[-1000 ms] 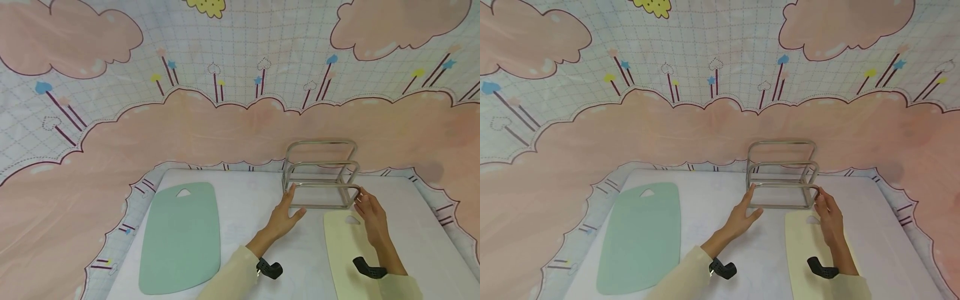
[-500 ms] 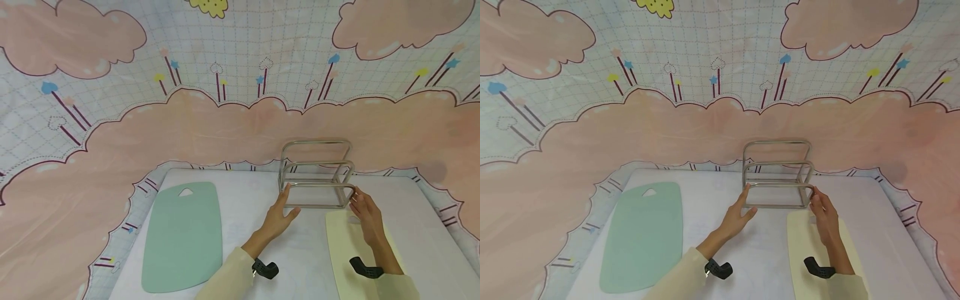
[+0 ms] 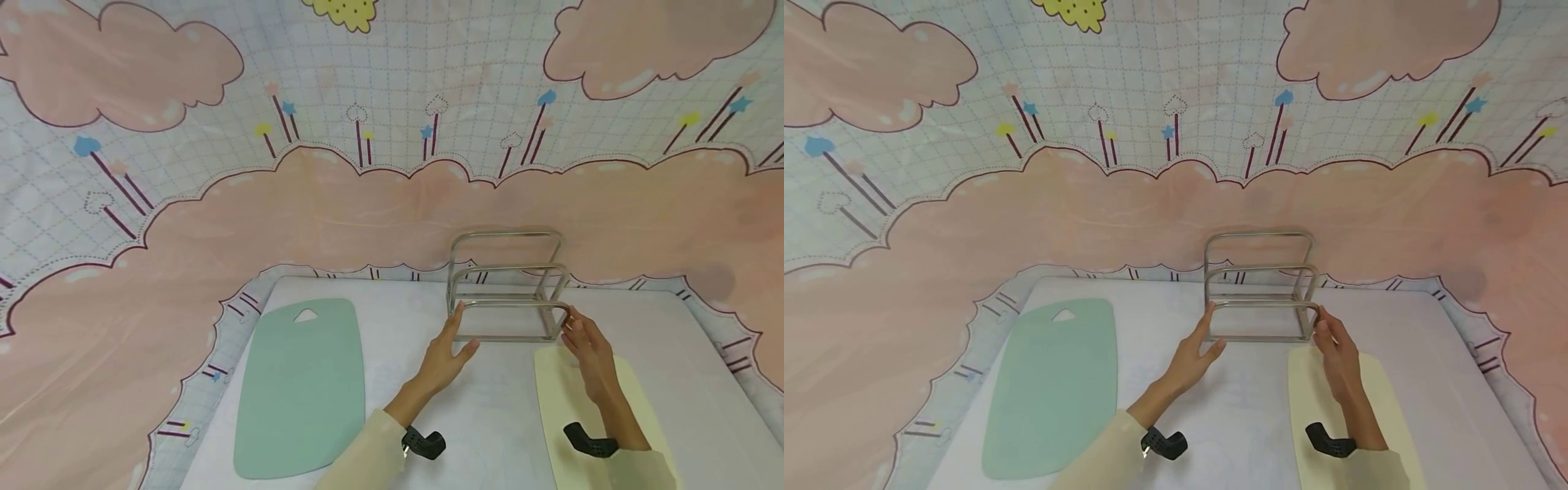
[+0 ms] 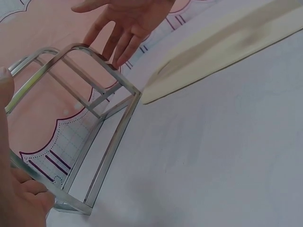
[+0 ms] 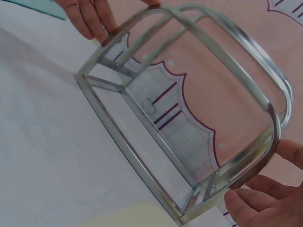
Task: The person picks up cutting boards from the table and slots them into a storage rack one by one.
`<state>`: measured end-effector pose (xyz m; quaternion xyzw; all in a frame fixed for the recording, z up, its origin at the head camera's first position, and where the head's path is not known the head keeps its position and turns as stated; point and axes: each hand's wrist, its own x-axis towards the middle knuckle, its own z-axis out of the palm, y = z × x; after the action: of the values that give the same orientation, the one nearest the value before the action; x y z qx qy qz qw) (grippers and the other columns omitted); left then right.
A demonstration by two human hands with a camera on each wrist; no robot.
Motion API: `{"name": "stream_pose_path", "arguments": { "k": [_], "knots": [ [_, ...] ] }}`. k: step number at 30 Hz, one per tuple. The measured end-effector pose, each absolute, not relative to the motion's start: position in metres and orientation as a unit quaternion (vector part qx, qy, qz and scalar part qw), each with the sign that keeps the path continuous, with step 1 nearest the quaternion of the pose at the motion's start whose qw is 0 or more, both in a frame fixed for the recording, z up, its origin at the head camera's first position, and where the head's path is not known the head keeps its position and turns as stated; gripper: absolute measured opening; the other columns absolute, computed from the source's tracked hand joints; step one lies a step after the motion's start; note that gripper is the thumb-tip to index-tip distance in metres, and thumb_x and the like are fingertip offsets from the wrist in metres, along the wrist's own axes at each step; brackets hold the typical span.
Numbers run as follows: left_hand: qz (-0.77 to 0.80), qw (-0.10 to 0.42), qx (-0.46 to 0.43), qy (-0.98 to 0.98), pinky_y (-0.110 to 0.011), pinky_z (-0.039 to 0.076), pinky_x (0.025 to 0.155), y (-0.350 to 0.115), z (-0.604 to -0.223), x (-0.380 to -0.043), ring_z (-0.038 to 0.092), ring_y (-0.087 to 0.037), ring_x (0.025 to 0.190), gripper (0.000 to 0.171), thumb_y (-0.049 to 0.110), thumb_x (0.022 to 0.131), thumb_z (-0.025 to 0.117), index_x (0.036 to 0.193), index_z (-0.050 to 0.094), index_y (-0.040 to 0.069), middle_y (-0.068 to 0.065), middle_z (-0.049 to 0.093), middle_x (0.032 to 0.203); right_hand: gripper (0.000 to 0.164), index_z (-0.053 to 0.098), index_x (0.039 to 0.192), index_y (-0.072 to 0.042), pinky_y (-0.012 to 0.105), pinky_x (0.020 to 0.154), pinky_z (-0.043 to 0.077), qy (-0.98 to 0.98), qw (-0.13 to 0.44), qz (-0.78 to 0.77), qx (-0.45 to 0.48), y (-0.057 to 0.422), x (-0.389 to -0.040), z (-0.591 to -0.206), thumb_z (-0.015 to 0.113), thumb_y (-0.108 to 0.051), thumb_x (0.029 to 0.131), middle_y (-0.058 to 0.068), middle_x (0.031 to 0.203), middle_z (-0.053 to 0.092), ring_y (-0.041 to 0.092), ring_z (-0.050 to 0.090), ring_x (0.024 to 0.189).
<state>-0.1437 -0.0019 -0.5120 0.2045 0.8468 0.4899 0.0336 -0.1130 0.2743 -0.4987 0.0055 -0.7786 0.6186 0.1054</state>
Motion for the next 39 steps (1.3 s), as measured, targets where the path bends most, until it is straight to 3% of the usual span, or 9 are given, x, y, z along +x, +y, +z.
{"name": "stream_pose_path", "arguments": {
  "k": [4, 9, 12, 20, 25, 30, 37, 39],
  "knots": [
    [0.491, 0.027, 0.203, 0.847, -0.065, 0.031, 0.1, -0.008, -0.513, -0.144, 0.027, -0.038, 0.137, 0.072, 0.047, 0.098, 0.048, 0.155, 0.009, 0.026, -0.013, 0.023, 0.154, 0.05, 0.027, 0.147, 0.006, 0.015, 0.094, 0.039, -0.768, 0.103, 0.632, 0.016, 0.269, -0.113, -0.498, 0.033, -0.024, 0.106, 0.037, 0.142, 0.028, 0.042, 0.034, 0.131],
    [0.494, 0.024, 0.201, 0.846, -0.062, 0.031, 0.101, -0.015, -0.514, -0.144, 0.027, -0.039, 0.137, 0.072, 0.046, 0.099, 0.048, 0.155, 0.007, 0.027, -0.015, 0.022, 0.154, 0.049, 0.03, 0.143, 0.01, 0.017, 0.095, 0.04, -0.739, 0.111, 0.663, 0.029, 0.262, -0.115, -0.5, 0.036, -0.02, 0.106, 0.036, 0.145, 0.026, 0.006, 0.048, 0.122],
    [0.499, 0.026, 0.2, 0.842, -0.06, 0.029, 0.104, -0.019, -0.513, -0.144, 0.023, -0.036, 0.139, 0.073, 0.045, 0.099, 0.048, 0.156, 0.008, 0.024, -0.012, 0.02, 0.155, 0.048, 0.031, 0.143, 0.01, 0.018, 0.096, 0.04, -0.733, 0.111, 0.67, 0.029, 0.259, -0.116, -0.501, 0.038, -0.02, 0.105, 0.033, 0.144, 0.029, -0.001, 0.049, 0.116],
    [0.505, 0.014, 0.199, 0.84, -0.059, 0.027, 0.106, -0.03, -0.513, -0.143, 0.022, -0.035, 0.14, 0.071, 0.041, 0.1, 0.049, 0.156, 0.009, 0.021, -0.013, 0.019, 0.155, 0.048, 0.031, 0.143, 0.011, 0.017, 0.096, 0.039, -0.726, 0.093, 0.68, 0.04, 0.249, -0.117, -0.501, 0.037, -0.019, 0.106, 0.034, 0.147, 0.024, 0.016, 0.045, 0.128],
    [0.509, 0.004, 0.195, 0.838, -0.059, 0.027, 0.105, -0.036, -0.515, -0.143, 0.021, -0.034, 0.14, 0.071, 0.04, 0.1, 0.049, 0.155, 0.011, 0.019, -0.013, 0.02, 0.155, 0.047, 0.032, 0.14, 0.013, 0.017, 0.098, 0.038, -0.718, 0.087, 0.689, 0.048, 0.242, -0.118, -0.502, 0.038, -0.018, 0.105, 0.032, 0.149, 0.021, 0.013, 0.044, 0.127],
    [0.51, -0.003, 0.185, 0.84, -0.059, 0.026, 0.106, -0.044, -0.515, -0.143, 0.019, -0.03, 0.141, 0.071, 0.044, 0.099, 0.049, 0.155, 0.009, 0.026, -0.009, 0.019, 0.155, 0.048, 0.031, 0.143, 0.01, 0.014, 0.096, 0.038, -0.727, 0.079, 0.681, 0.05, 0.235, -0.119, -0.502, 0.037, -0.02, 0.106, 0.033, 0.145, 0.026, 0.009, 0.045, 0.124],
    [0.51, -0.021, 0.182, 0.84, -0.058, 0.026, 0.106, -0.055, -0.515, -0.142, 0.02, -0.032, 0.141, 0.071, 0.043, 0.099, 0.049, 0.155, 0.01, 0.026, -0.009, 0.019, 0.155, 0.049, 0.029, 0.144, 0.009, 0.011, 0.096, 0.036, -0.734, 0.061, 0.674, 0.05, 0.224, -0.122, -0.499, 0.037, -0.021, 0.106, 0.028, 0.151, 0.022, 0.049, 0.025, 0.134],
    [0.511, -0.025, 0.176, 0.841, -0.059, 0.026, 0.106, -0.058, -0.515, -0.141, 0.02, -0.032, 0.141, 0.07, 0.044, 0.099, 0.049, 0.155, 0.011, 0.026, -0.008, 0.02, 0.155, 0.05, 0.029, 0.144, 0.009, 0.011, 0.096, 0.035, -0.74, 0.054, 0.669, 0.052, 0.222, -0.122, -0.499, 0.036, -0.022, 0.106, 0.028, 0.151, 0.023, 0.051, 0.024, 0.133]
  ]
}}
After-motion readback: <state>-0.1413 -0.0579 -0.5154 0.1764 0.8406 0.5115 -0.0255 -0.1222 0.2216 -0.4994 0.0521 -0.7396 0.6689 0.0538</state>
